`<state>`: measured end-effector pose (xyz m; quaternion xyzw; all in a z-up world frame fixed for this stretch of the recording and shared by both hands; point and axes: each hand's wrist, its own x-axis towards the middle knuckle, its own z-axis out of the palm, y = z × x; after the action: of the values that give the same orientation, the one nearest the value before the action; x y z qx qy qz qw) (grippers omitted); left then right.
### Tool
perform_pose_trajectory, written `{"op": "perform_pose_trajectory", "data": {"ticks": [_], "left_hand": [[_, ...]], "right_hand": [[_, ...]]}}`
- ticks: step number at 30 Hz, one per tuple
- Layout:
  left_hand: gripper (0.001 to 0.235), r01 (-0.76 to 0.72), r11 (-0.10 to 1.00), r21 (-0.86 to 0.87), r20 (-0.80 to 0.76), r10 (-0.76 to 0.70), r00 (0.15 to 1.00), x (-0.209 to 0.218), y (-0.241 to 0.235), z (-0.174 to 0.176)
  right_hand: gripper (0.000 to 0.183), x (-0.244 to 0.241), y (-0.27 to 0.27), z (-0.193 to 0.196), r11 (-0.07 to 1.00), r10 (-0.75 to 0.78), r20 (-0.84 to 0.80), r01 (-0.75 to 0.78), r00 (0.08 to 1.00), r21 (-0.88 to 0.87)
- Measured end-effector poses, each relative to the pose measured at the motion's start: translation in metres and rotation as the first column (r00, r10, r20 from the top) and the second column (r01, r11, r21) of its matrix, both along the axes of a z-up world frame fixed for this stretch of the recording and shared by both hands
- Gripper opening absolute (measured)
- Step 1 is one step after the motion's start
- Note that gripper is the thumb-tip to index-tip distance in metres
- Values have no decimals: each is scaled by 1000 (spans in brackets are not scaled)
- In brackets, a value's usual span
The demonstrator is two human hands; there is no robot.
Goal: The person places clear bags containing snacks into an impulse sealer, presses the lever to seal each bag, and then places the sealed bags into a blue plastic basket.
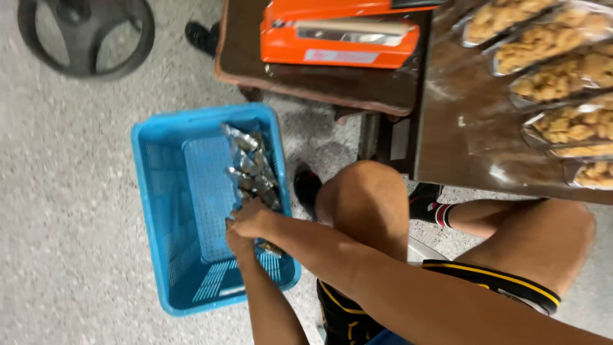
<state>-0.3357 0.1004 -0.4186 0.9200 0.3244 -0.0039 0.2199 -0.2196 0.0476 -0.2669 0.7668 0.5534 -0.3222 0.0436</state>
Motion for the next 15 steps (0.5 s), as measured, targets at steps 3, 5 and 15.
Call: {"op": "perform_pose_trajectory", "data": {"ticks": [3,5,15], "left_hand": [[23,87,996,1,-10,-87,996,9,23,28],[26,-19,999,35,58,17,998,24,23,66],[23,-187,919,-348,550,362,753,154,-60,403]], "right_hand": [[42,7,13,21,998,-63,-76,64,995,10],[42,20,8,41,995,-60,-101,67,993,67],[47,123,-87,257,642,-256,-25,189,966,743]]}}
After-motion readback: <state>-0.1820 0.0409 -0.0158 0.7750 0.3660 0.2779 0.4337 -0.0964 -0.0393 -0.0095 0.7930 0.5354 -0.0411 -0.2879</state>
